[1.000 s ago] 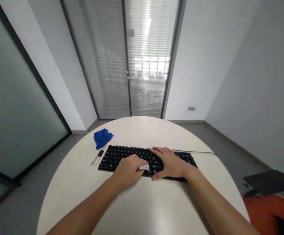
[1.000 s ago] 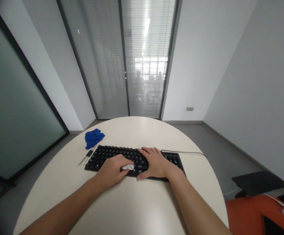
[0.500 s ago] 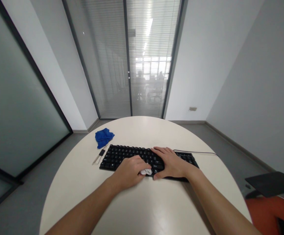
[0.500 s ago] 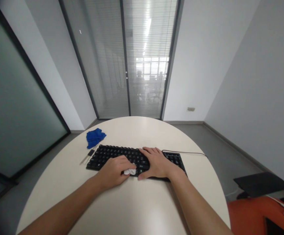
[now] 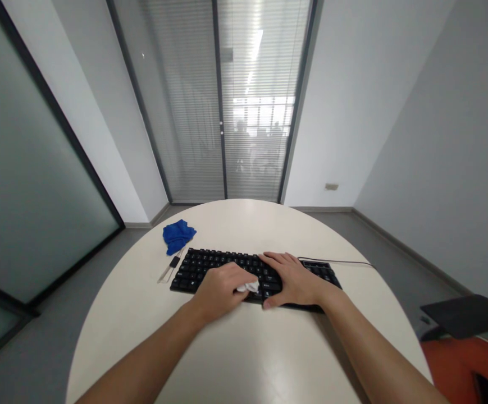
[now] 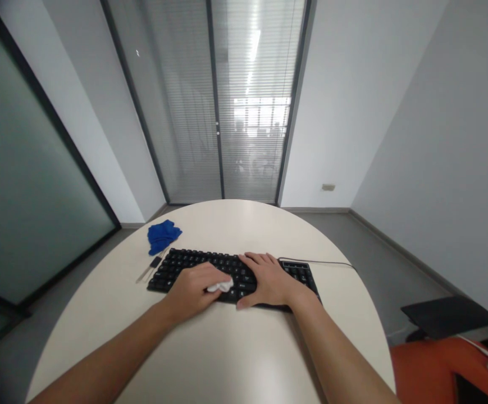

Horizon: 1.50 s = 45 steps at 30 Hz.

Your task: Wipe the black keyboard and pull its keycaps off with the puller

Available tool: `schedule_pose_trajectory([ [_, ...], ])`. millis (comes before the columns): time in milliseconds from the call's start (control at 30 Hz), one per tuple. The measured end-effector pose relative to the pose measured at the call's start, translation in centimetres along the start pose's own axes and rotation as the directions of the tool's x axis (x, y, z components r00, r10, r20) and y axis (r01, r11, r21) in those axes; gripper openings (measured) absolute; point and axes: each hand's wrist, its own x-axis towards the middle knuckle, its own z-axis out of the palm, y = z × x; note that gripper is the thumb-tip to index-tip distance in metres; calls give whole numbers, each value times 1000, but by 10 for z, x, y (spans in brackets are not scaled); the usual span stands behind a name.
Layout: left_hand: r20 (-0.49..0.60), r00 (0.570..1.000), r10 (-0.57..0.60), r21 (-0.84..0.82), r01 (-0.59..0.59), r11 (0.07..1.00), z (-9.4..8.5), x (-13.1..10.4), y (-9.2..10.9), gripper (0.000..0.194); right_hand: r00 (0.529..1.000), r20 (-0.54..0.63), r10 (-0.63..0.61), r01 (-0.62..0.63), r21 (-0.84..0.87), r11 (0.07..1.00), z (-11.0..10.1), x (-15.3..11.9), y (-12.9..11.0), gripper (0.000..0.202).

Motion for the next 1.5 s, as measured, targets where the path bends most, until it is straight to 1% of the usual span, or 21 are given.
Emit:
schedule_pose_trajectory([
  [67, -117, 984, -132, 75, 141, 987, -3, 1, -9, 30, 1000, 11, 5, -5, 6, 1000, -1, 0, 0, 120],
  [133, -174, 953, -248, 161, 275, 948, -5, 2, -18, 32, 1000, 18, 4, -5, 12, 1000, -1, 0, -1, 122],
  [200, -179, 925, -335, 215, 369, 904, -4, 3, -24, 33, 1000, 19, 2, -3, 13, 1000, -2, 0, -1, 122],
  [300, -132, 908, -397, 199, 417, 887, -1, 6, -26, 33, 1000, 27, 11, -11, 1, 1000, -3, 0, -3, 122],
  [400, -88, 910, -406, 172, 415, 893, -1, 10, -23, 31, 999, 36, 18, -18, -12, 1000, -4, 1, -5, 124],
  [500, -66, 913, -403, 184, 408, 894, -4, 12, -18, 28, 999, 36, 21, -20, -13, 1000, -4, 1, -5, 124],
  [767, 1, 924, -382, 361, 356, 862, -9, 15, -4, 29, 999, 33, 21, -22, 13, 1000, -3, 1, -4, 125],
  [900, 30, 937, -347, 415, 304, 857, -10, 15, -1, 29, 1000, 25, 15, -15, 8, 1000, -3, 0, -3, 123],
  [1033, 47, 941, -335, 444, 281, 851, -9, 13, 1, 27, 1000, 23, 12, -12, 0, 1000, -1, 0, -2, 119],
  [1200, 60, 944, -325, 431, 269, 861, -9, 11, -1, 27, 999, 27, 20, -20, 2, 1000, -1, 0, -2, 121],
  [1367, 83, 969, -232, 345, 191, 919, -11, 7, -8, 27, 1000, 18, 9, -9, 21, 1000, -1, 0, -2, 121],
  [1500, 70, 976, -205, 313, 174, 934, -13, 6, -11, 26, 1000, 23, 12, -12, 19, 1000, -1, 1, -2, 122],
])
